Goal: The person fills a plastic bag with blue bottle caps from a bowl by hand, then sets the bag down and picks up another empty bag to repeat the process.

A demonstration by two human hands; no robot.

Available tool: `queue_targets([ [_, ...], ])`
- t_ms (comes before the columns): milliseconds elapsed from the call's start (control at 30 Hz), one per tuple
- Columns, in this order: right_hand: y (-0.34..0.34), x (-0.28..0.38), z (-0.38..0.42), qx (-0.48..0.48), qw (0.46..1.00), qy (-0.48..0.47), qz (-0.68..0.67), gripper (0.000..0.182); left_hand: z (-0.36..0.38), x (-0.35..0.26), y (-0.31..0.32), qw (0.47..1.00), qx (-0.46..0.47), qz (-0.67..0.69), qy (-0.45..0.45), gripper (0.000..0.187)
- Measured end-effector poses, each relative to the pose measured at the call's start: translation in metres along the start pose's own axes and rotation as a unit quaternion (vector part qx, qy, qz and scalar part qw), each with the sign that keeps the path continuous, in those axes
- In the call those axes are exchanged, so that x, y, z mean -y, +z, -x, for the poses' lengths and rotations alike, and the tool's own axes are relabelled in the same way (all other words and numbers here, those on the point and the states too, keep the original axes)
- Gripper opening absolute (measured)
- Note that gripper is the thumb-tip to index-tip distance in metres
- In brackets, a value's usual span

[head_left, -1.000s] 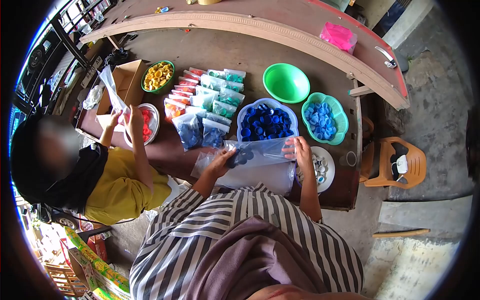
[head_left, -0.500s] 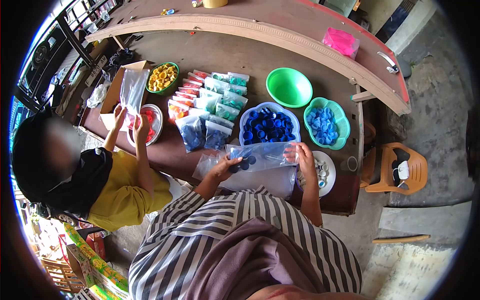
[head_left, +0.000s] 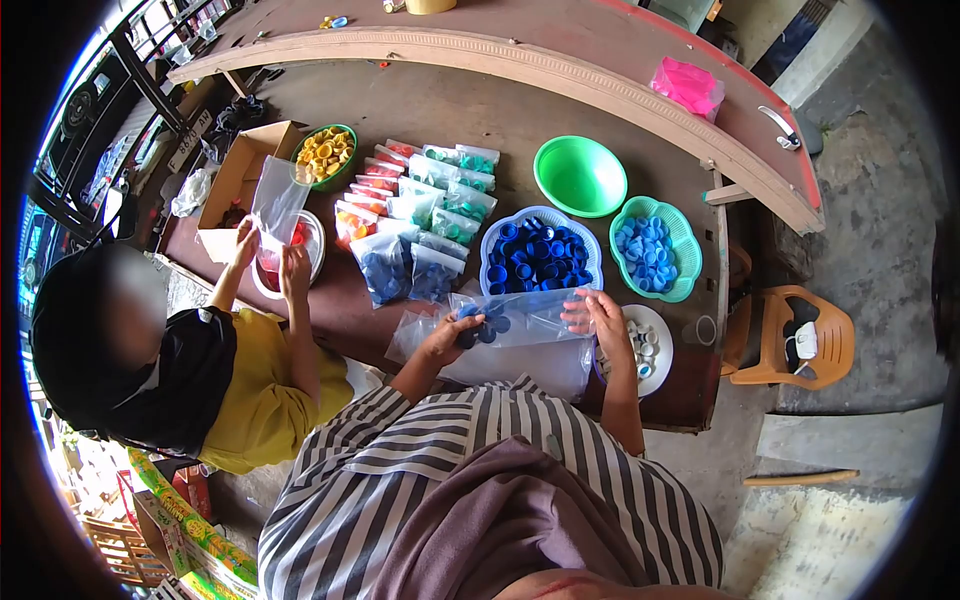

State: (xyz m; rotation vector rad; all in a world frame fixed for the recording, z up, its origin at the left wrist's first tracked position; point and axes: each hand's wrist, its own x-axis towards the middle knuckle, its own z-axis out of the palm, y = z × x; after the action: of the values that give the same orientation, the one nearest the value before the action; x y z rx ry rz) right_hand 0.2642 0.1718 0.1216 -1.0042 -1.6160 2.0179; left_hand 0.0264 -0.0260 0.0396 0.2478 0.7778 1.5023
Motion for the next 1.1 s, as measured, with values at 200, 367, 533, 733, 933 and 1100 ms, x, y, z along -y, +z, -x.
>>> queue_targets([
  [200, -0.002, 0.0, -0.005, -0.013, 1.0, -0.012, -0.001, 0.039, 0.001, -0.012, 0.015, 1.0, -0.011, -0.007, 0.02, 0.035],
  [367, -0.003, -0.002, -0.008, -0.025, 1.0, -0.012, -0.006, 0.042, -0.002, -0.018, 0.011, 0.999, -0.007, -0.038, 0.007, 0.042],
  [533, -0.002, -0.003, -0.009, -0.026, 1.0, -0.012, -0.006, 0.042, -0.004, -0.017, 0.01, 0.999, -0.018, -0.026, -0.003, 0.04],
  [733, -0.005, -0.006, -0.015, -0.031, 1.0, -0.005, -0.002, 0.042, -0.006, -0.014, 0.007, 0.999, -0.009, -0.037, -0.001, 0.039],
  [933, -0.01, -0.006, -0.016, -0.041, 0.999, -0.002, -0.005, 0.041, -0.011, -0.002, -0.008, 1.0, 0.007, 0.012, -0.002, 0.037],
  [1100, -0.011, -0.007, -0.014, -0.045, 0.999, -0.002, -0.003, 0.042, -0.019, 0.014, -0.032, 1.0, 0.016, 0.016, 0.009, 0.039],
])
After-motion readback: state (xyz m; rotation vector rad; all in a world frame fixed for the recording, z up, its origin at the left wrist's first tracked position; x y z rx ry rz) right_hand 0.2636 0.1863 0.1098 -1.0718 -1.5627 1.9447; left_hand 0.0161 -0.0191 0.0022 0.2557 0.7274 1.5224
